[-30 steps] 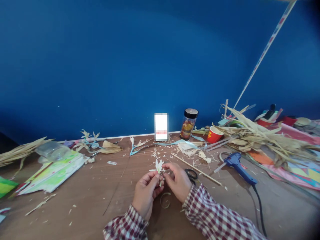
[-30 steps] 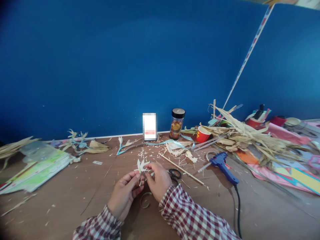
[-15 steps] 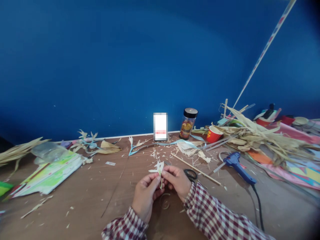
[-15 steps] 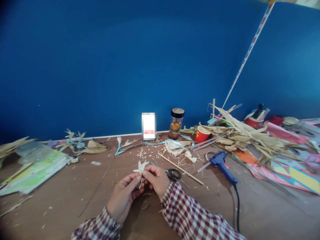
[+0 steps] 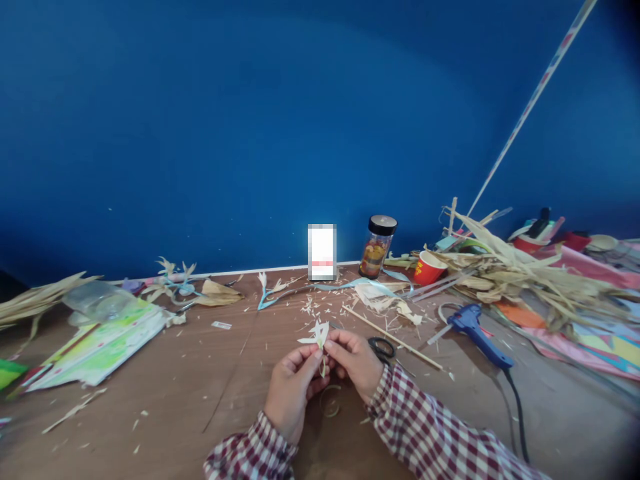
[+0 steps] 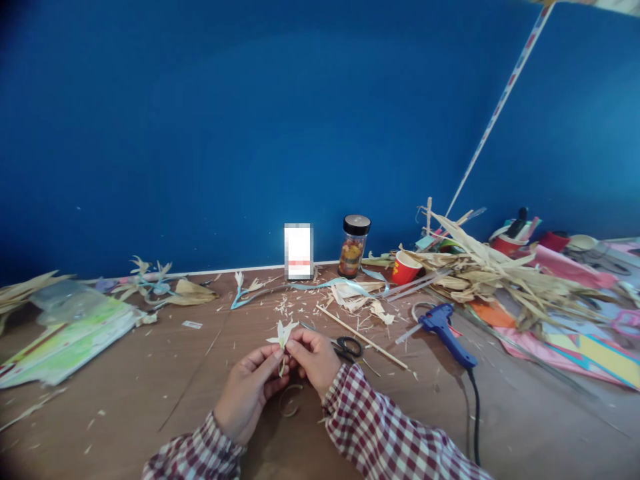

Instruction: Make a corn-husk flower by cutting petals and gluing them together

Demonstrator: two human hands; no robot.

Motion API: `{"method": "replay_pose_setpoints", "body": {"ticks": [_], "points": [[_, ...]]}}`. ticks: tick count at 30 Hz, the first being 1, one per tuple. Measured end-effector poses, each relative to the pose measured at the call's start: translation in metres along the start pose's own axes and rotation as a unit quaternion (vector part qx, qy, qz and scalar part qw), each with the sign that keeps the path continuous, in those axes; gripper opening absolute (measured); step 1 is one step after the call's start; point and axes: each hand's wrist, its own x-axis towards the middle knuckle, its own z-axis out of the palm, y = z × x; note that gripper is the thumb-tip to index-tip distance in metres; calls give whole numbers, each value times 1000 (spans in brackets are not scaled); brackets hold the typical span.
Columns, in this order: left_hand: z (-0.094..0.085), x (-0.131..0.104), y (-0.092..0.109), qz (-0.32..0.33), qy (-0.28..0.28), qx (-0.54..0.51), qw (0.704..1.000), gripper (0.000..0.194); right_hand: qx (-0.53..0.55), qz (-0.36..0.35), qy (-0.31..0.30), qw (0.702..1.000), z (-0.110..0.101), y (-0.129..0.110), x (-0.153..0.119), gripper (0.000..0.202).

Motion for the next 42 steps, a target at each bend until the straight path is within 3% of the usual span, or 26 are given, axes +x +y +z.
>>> {"method": "replay_pose_setpoints", "body": {"ticks": [21, 27, 42], "points": [[0, -1, 0, -1, 26, 16, 1000, 27, -104, -46, 22, 993, 0, 2, -3, 18], [1, 0, 1, 30, 40, 28, 998, 24, -119, -59, 20, 991, 0, -3, -5, 15], [-1, 0, 0, 39, 29, 39, 998, 23, -128, -44, 18, 991, 1, -9, -5, 14]]}}
